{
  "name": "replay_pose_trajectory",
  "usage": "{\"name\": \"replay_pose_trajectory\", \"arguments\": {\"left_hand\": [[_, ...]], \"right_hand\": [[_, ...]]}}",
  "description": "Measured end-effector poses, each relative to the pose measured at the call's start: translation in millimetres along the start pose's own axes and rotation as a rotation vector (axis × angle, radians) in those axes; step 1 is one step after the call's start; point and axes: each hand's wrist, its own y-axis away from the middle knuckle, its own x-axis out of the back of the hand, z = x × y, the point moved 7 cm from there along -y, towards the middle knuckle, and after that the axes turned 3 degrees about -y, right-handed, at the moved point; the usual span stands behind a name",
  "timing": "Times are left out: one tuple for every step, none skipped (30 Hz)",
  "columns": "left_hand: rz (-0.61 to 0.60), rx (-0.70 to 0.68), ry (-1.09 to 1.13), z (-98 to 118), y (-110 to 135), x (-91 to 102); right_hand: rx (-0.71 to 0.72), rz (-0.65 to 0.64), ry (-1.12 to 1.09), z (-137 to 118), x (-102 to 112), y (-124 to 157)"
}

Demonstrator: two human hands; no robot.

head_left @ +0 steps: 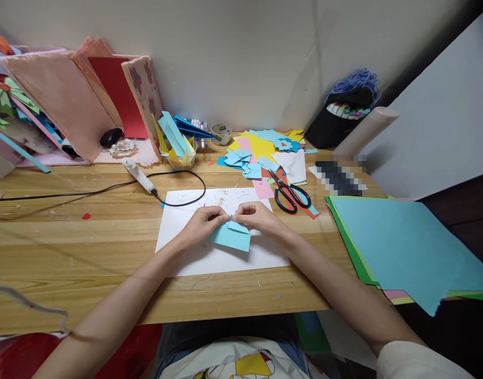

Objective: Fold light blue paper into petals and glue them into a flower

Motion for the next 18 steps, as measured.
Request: {"name": "replay_pose_trajectory", "arguments": {"left_hand": [[0.018, -0.002, -0.021, 0, 0, 1.0], [0.038, -0.002, -0.044, 0, 0, 2.1], [0.058, -0.004, -0.066, 0, 0, 3.1], [0.075, -0.007, -0.087, 0, 0, 3.8], [0.088, -0.013, -0.107, 1, 0, 4.2], [0.093, -0.022, -0.126, 2, 0, 4.0], [0.094, -0.032, -0.145, 3, 1, 3.5], [0.093, -0.042, -0.167, 5, 1, 2.9], [0.092, -0.05, -0.19, 6, 2, 2.2], [0.092, -0.056, -0.214, 7, 3, 1.7], [0.094, -0.062, -0.236, 9, 3, 1.5], [0.095, -0.067, -0.256, 10, 4, 1.3], [0.097, -0.071, -0.273, 10, 5, 1.3], [0.099, -0.076, -0.288, 11, 5, 1.3], [0.102, -0.08, -0.299, 11, 6, 1.5], [0.106, -0.085, -0.307, 12, 6, 1.9], [0.112, -0.09, -0.312, 12, 6, 2.4], [0.12, -0.095, -0.313, 12, 6, 3.2]], "right_hand": [[0.018, -0.008, 0.005, -1, 0, -1], [0.034, -0.026, 0.011, -3, 0, -1], [0.044, -0.052, 0.017, -5, -1, -1], [0.046, -0.08, 0.024, -6, -2, 0], [0.037, -0.103, 0.026, -7, -2, 0], [0.021, -0.123, 0.02, -8, -2, 1], [0.002, -0.138, 0.008, -8, -2, 2], [-0.018, -0.15, -0.008, -7, -2, 2], [-0.037, -0.16, -0.024, -7, -2, 3], [-0.048, -0.164, -0.034, -6, -2, 4], [-0.051, -0.165, -0.035, -5, -2, 4], [-0.049, -0.163, -0.028, -4, -2, 4], [-0.041, -0.158, -0.013, -3, -3, 4], [-0.023, -0.15, 0.008, -3, -4, 3], [0.009, -0.133, 0.033, -3, -5, 2], [0.052, -0.104, 0.063, -5, -5, 1], [0.099, -0.066, 0.094, -8, -4, 1], [0.145, -0.027, 0.122, -10, -3, 0]]}}
